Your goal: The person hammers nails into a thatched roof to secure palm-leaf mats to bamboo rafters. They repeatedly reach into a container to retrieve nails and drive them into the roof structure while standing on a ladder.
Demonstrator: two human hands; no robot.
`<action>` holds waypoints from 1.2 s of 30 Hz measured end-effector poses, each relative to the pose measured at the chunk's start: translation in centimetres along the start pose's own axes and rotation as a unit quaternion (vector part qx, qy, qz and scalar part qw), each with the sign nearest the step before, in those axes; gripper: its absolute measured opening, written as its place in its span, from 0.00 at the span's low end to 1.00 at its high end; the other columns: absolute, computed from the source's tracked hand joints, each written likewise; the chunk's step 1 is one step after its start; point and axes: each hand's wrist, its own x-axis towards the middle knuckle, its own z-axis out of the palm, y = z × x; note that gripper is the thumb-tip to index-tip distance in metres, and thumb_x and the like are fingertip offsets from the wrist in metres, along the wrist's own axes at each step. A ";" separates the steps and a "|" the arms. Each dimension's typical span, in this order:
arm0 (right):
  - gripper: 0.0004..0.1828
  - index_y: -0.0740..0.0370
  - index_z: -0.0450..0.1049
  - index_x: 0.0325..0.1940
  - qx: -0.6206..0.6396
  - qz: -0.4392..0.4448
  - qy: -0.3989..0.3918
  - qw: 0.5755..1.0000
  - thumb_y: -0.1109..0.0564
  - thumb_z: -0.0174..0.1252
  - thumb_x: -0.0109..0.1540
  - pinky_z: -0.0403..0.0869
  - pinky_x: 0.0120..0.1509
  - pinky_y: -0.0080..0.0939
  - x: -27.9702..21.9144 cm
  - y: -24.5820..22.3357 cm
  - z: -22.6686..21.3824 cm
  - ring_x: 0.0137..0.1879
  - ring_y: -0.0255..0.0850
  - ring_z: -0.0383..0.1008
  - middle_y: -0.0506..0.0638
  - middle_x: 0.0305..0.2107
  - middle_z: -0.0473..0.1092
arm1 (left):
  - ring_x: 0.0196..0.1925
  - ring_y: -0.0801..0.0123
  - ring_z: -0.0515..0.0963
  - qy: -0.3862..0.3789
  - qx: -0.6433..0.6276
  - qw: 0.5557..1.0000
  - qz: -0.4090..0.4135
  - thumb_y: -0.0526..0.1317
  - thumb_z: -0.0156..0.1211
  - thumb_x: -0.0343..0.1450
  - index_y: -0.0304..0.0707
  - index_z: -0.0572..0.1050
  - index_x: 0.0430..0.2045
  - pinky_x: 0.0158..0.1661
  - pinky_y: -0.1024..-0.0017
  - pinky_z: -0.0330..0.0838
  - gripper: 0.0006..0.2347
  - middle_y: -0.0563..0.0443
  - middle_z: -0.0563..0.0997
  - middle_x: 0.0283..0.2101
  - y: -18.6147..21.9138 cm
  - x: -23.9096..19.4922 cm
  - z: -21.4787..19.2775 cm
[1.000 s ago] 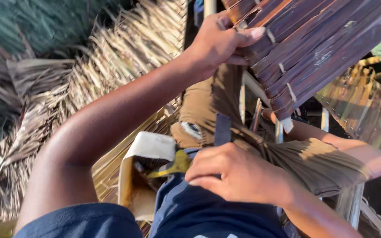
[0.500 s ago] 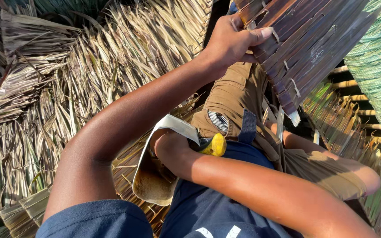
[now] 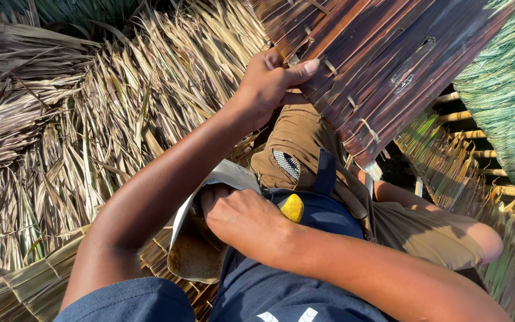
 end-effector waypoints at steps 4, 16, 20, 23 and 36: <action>0.12 0.63 0.72 0.44 -0.096 0.040 0.010 0.995 0.57 0.55 0.58 0.75 0.28 0.42 -0.7 -0.8 0.1 0.28 0.45 0.79 0.52 0.22 0.74 | 0.33 0.61 0.87 0.042 -0.008 0.999 -0.026 0.35 0.69 0.67 0.33 0.66 0.25 0.32 0.66 0.89 0.13 0.42 0.82 0.30 0.2 -0.4 -0.4; 0.22 0.68 0.72 0.59 -0.037 -0.003 0.087 0.996 0.57 0.56 0.61 0.69 0.26 0.44 -7.9 3.3 -5.9 0.23 0.42 0.75 0.46 0.16 0.72 | 0.36 0.63 0.86 0.063 0.014 0.996 -0.063 0.36 0.66 0.70 0.28 0.72 0.32 0.39 0.65 0.86 0.09 0.43 0.83 0.35 0.3 -0.2 -1.0; 0.17 0.64 0.70 0.54 0.009 0.089 0.227 0.970 0.59 0.57 0.61 0.70 0.31 0.47 -11.8 5.5 -4.6 0.26 0.47 0.75 0.50 0.16 0.68 | 0.35 0.65 0.85 0.025 0.060 0.997 -0.051 0.38 0.66 0.73 0.28 0.77 0.35 0.41 0.66 0.87 0.08 0.46 0.83 0.35 1.4 3.0 0.6; 0.08 0.62 0.65 0.46 0.284 0.201 0.112 0.931 0.57 0.56 0.67 0.70 0.33 0.51 -15.2 7.8 -3.8 0.30 0.53 0.76 0.55 0.19 0.70 | 0.36 0.65 0.86 0.009 0.068 0.996 -0.057 0.36 0.65 0.73 0.29 0.75 0.35 0.40 0.65 0.86 0.07 0.47 0.84 0.36 2.5 6.9 3.8; 0.07 0.62 0.62 0.48 0.257 0.631 0.474 0.557 0.56 0.47 0.71 0.71 0.24 0.45 -32.8 29.5 0.2 0.19 0.43 0.76 0.53 0.16 0.71 | 0.49 0.61 0.83 -0.054 0.008 0.984 -0.168 0.36 0.62 0.74 0.45 0.74 0.51 0.47 0.53 0.82 0.12 0.51 0.82 0.47 -16.6 32.2 23.7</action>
